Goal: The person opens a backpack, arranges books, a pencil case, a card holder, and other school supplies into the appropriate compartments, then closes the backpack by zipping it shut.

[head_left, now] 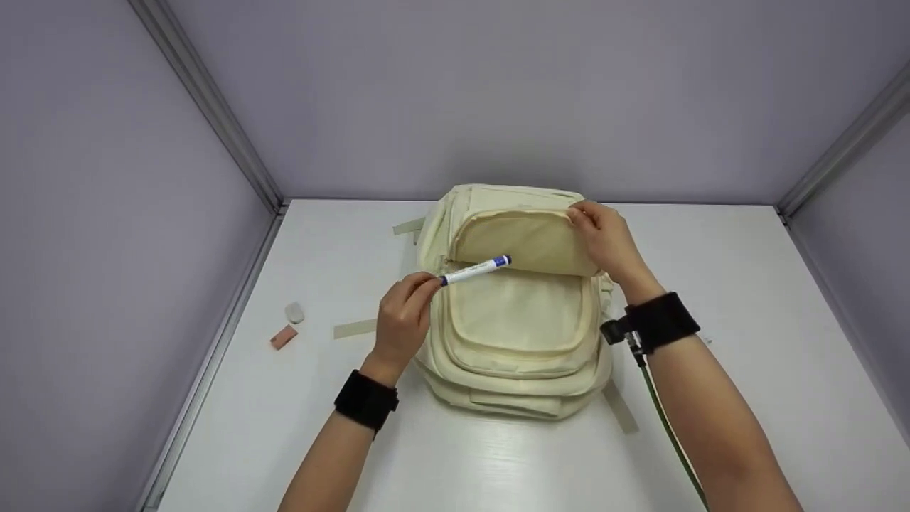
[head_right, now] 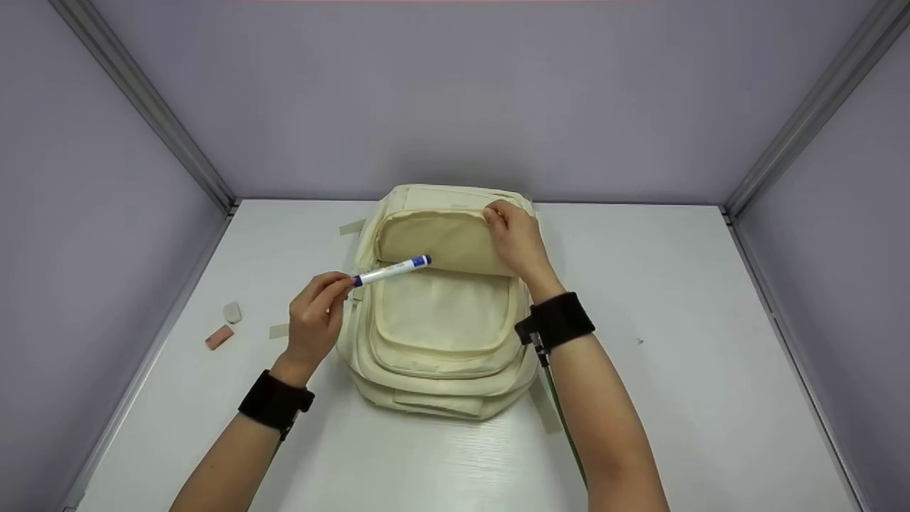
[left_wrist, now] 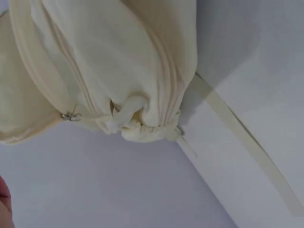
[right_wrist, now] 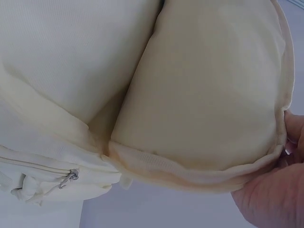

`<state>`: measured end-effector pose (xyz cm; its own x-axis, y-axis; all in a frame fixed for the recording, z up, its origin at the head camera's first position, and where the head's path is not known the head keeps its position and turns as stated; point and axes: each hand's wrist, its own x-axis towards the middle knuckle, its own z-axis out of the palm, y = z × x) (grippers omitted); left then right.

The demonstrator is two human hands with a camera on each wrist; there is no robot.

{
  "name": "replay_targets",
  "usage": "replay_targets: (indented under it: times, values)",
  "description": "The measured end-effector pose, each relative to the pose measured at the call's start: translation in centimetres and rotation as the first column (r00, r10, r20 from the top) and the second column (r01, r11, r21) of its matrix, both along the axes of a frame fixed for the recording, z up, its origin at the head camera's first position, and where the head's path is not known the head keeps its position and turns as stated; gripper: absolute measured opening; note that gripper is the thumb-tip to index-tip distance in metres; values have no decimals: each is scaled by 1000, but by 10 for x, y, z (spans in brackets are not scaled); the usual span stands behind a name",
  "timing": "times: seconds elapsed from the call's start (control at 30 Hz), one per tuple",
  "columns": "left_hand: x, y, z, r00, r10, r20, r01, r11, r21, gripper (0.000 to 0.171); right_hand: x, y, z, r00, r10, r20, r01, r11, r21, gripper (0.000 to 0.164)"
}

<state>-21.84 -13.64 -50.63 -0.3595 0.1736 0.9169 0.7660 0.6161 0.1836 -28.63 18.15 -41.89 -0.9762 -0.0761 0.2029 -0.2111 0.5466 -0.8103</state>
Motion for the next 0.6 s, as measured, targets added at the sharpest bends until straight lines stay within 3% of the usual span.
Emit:
replay_targets:
  times: [0.13,0.3,0.43,0.6]
  values:
    - [-3,8,-12,999,-18,37,21,997,-76,8,0,-1,0,1000,-5,-3,5,1000,7,35]
    - [-10,17,-21,990,-47,133,61,992,-106,4,0,-2,1,1000,-12,-22,12,1000,1,33]
    - [-16,22,-23,977,-35,210,62,990,-126,4,1,-3,2,999,-8,-31,8,1000,-8,33]
    - [-22,30,-19,977,4,212,33,984,-173,4,3,-4,4,999,-7,-46,7,1000,-20,32]
